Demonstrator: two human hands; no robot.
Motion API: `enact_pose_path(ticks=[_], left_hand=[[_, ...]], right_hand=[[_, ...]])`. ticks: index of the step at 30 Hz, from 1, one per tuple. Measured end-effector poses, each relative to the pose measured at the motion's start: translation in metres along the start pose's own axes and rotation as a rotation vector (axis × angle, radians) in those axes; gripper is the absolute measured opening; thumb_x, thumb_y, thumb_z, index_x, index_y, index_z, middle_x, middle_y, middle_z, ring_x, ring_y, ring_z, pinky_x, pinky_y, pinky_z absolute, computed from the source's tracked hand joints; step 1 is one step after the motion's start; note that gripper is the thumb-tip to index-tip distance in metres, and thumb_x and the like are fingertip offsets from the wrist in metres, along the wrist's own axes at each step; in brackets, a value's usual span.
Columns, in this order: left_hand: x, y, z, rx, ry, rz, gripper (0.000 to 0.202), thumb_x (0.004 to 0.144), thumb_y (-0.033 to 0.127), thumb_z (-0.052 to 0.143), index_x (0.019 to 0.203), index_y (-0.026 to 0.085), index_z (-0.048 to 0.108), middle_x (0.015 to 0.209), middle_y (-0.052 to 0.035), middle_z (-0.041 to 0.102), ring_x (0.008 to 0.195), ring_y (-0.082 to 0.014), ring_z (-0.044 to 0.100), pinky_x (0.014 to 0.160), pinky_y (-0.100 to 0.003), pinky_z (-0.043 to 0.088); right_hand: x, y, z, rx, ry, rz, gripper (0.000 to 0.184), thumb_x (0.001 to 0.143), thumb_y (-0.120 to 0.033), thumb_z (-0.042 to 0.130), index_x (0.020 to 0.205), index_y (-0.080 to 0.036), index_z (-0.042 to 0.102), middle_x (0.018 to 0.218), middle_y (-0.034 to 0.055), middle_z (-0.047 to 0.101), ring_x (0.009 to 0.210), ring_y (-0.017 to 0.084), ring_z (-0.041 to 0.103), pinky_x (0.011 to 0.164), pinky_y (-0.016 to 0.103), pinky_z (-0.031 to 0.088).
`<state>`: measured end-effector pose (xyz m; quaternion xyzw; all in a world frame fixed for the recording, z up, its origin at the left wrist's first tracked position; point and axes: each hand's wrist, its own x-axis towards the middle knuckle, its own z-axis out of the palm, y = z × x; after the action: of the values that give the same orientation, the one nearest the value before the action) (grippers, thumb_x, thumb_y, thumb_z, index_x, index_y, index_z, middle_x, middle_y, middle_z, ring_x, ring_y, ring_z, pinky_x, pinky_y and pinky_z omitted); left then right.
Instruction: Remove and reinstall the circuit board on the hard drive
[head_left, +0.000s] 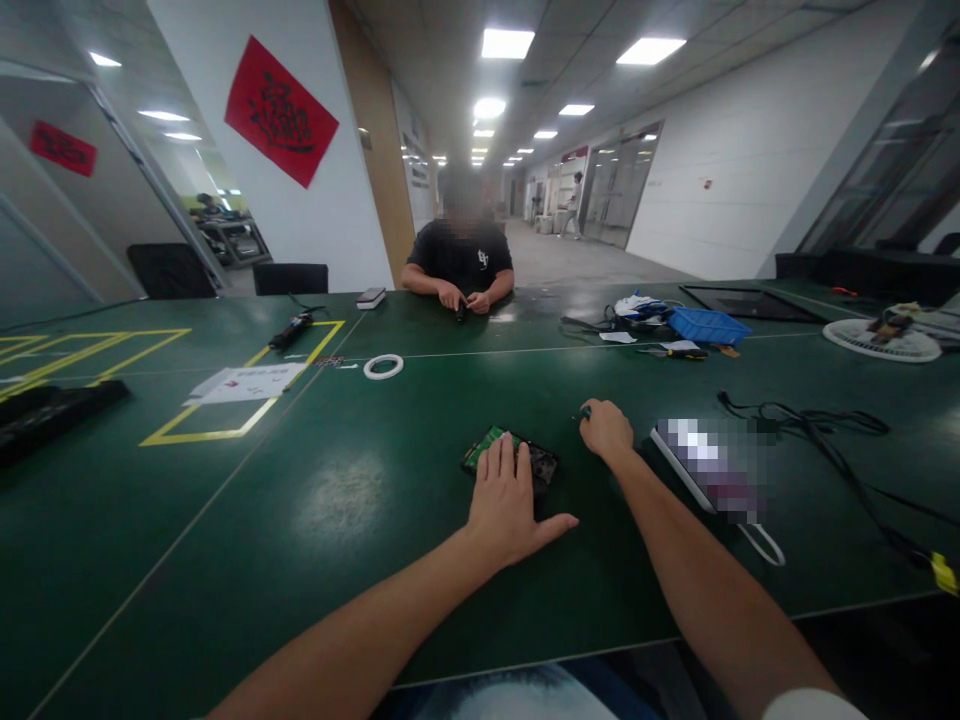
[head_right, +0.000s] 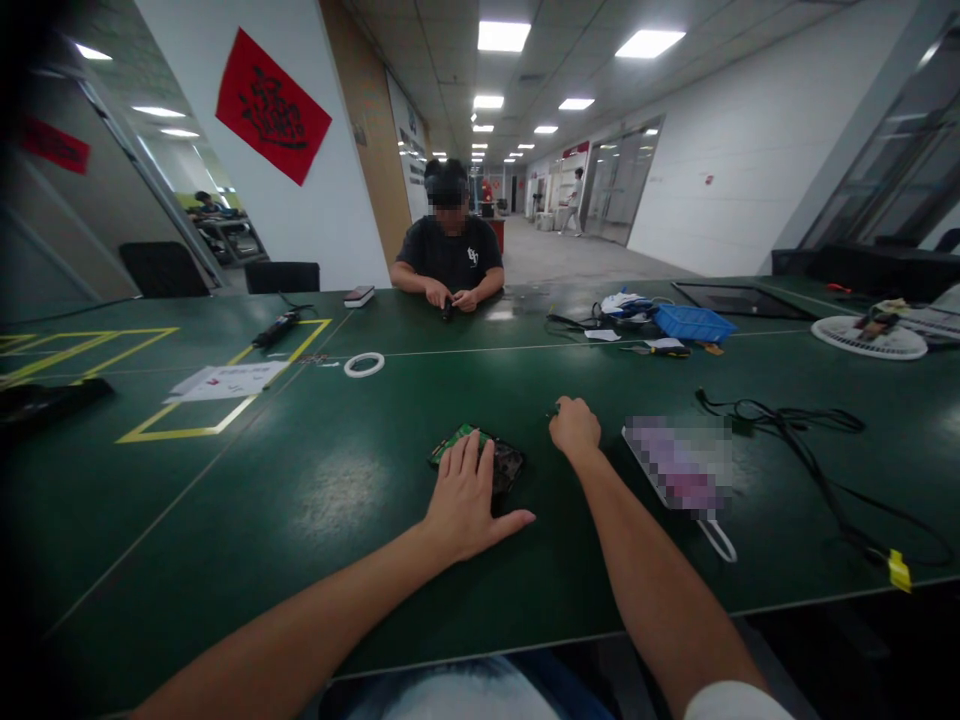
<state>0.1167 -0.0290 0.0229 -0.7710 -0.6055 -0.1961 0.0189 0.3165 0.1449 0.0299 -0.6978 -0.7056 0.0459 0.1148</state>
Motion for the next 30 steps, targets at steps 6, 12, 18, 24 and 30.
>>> enact_pose_path(ticks=[6,12,18,24,30], left_hand=[[0.006,0.0,0.0,0.03,-0.029,-0.068,0.087,0.09,0.066,0.047,0.154,0.009,0.033,0.159,-0.0225,0.033,0.145,-0.0432,0.03,0.118,-0.059,0.022],[-0.002,-0.016,-0.02,0.012,-0.119,0.045,0.079,0.089,0.052,0.051,0.155,0.013,0.032,0.161,-0.0187,0.032,0.146,-0.0397,0.028,0.119,-0.056,0.021],[-0.005,-0.023,-0.024,-0.011,-0.106,0.074,0.079,0.086,0.049,0.056,0.154,0.015,0.034,0.16,-0.0167,0.033,0.146,-0.0378,0.03,0.12,-0.054,0.021],[0.006,-0.017,-0.012,-0.058,-0.01,-0.024,0.092,0.086,0.08,0.043,0.147,0.012,0.044,0.149,-0.0211,0.047,0.137,-0.0422,0.039,0.114,-0.06,0.028],[0.01,-0.023,-0.014,-0.046,0.008,0.014,0.081,0.089,0.076,0.045,0.141,0.015,0.051,0.143,-0.0187,0.051,0.133,-0.0404,0.043,0.112,-0.057,0.031]], right_hand=[[0.001,0.001,0.003,-0.012,-0.009,-0.043,0.029,0.098,-0.035,0.051,0.117,-0.022,0.068,0.116,0.0136,0.066,0.105,0.029,0.066,0.084,0.037,0.051],[-0.001,-0.009,0.009,-0.017,-0.01,-0.086,0.035,0.099,-0.041,0.05,0.122,-0.018,0.063,0.118,0.015,0.063,0.104,0.028,0.065,0.084,0.037,0.051],[-0.002,-0.012,0.01,-0.011,-0.004,-0.065,0.033,0.098,-0.039,0.052,0.12,-0.016,0.061,0.116,0.015,0.063,0.099,0.026,0.066,0.08,0.035,0.051],[0.0,-0.015,0.008,-0.035,0.002,-0.062,0.033,0.099,-0.035,0.049,0.122,-0.014,0.061,0.118,0.017,0.063,0.104,0.03,0.065,0.084,0.039,0.051],[0.001,-0.014,0.006,-0.032,-0.026,-0.055,0.033,0.099,-0.036,0.05,0.119,-0.014,0.063,0.116,0.0172,0.064,0.103,0.029,0.066,0.083,0.039,0.052]])
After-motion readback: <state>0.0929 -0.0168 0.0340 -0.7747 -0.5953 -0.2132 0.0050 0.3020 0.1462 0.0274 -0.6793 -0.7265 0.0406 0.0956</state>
